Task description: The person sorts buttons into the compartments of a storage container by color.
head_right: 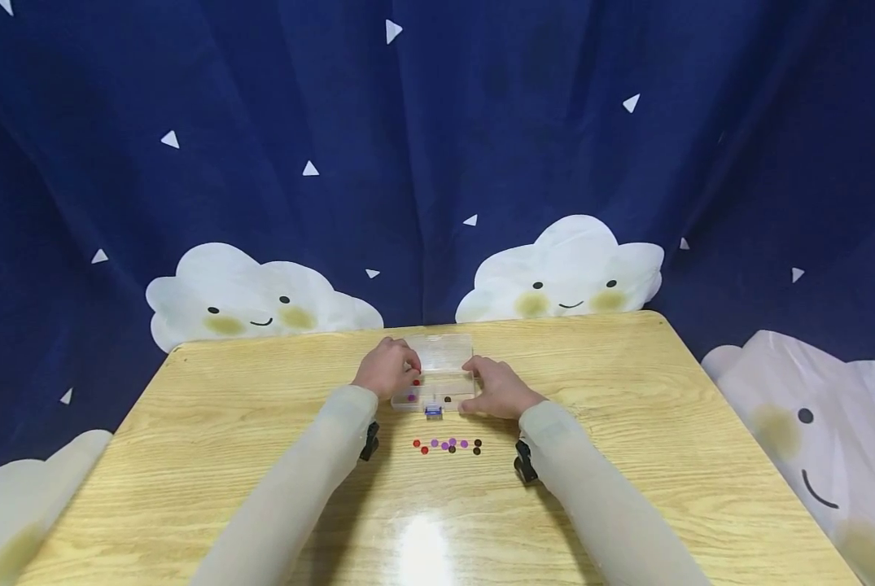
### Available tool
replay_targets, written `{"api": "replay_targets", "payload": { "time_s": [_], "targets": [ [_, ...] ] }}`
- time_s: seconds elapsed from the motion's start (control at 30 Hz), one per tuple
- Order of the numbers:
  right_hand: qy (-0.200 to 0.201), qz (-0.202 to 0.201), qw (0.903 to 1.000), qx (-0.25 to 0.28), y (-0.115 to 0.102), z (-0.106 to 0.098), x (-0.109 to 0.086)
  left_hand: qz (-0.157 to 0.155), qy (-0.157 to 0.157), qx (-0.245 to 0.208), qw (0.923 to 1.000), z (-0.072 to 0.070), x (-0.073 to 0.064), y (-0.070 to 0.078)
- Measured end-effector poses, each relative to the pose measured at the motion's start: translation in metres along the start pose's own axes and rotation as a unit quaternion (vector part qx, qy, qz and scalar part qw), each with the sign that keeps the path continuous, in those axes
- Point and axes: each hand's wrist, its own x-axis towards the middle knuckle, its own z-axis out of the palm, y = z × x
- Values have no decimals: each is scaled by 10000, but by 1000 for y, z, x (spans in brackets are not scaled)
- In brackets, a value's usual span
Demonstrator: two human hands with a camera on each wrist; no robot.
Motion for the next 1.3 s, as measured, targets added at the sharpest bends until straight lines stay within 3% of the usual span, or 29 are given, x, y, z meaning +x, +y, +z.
{"api": "replay_targets", "payload": {
  "time_s": [0.7, 0.97, 1.3],
  "targets": [
    [4, 98, 9999, 88, 0, 1, 1, 100, -39, 60, 9999, 3, -2, -2],
    [12, 50, 10000, 18, 1, 1, 1, 303, 87, 63, 9995, 0, -7, -6],
    [13, 43, 10000, -4, 2, 1, 2, 809, 275, -139, 9962, -9, -20, -5]
  ]
}}
